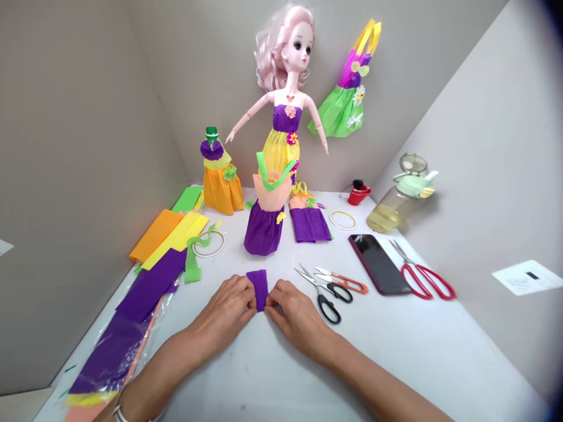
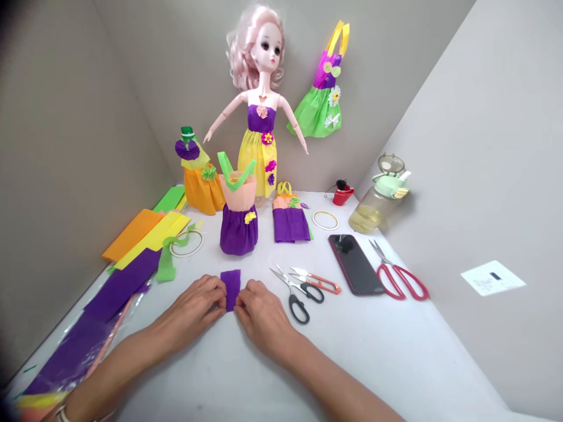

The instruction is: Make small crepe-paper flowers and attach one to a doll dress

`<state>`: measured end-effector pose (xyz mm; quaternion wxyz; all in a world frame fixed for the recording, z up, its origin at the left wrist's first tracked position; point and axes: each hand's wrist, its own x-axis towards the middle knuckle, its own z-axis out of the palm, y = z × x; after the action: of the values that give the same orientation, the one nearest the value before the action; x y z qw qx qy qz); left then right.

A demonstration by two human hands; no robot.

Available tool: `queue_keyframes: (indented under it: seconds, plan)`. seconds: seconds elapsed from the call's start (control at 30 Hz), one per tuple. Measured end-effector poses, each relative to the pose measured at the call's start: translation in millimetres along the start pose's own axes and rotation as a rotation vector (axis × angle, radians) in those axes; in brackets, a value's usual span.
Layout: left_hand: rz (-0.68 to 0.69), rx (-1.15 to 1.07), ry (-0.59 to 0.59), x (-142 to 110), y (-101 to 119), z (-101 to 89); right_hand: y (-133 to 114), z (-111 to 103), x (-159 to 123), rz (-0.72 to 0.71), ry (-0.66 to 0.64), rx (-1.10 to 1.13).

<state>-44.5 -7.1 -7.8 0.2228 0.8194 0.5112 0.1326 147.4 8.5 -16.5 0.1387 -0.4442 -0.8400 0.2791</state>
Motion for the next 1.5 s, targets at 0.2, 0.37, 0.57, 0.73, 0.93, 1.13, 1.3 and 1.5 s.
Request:
queue_keyframes:
  seconds: [0.2, 0.37, 0.57, 0.73, 0.93, 1.13, 1.3, 1.5]
  plan:
    - [-0.004, 0.007, -0.017, 0.9, -0.9, 0.8, -0.9, -1.7, -0.7, 0.002, -0.009, -0.003]
    - [-0.005, 0.037, -0.007, 2.1, -1.8, 2.6, -1.4, -0.5, 1.0, 0.016, -0.003, -0.027]
    - [-0.046, 0.027, -0.02, 1.5, 2.1, 1.4, -1.3, 5.1, 1.5, 0.028, 0.011, -0.049]
    - [-0.034, -0.028, -0.003, 0.5, -0.3, 0.0, 4.3, 6.7, 0.4, 0.035, 0.063, -0.001]
    - [-0.027, -0.072, -0.029, 2.2, -0.3, -3.0, 13.5, -2.3, -1.5, -0.069, 0.034, 0.06]
    - [-0.032, -0.053, -0.002, 2.5, -1.1, -2.6, 13.1, -6.2, -6.5, -0.304, -0.013, -0.207]
    - [-0.002, -0.038, 0.031, 1.2, -3.1, 0.3, 6.7, -6.0, -7.5, -0.413, -0.048, -0.437]
    - [0.023, -0.027, 0.062, -0.1, -2.6, 3.3, 8.6, 1.9, -1.6, -0.414, 0.027, -0.468]
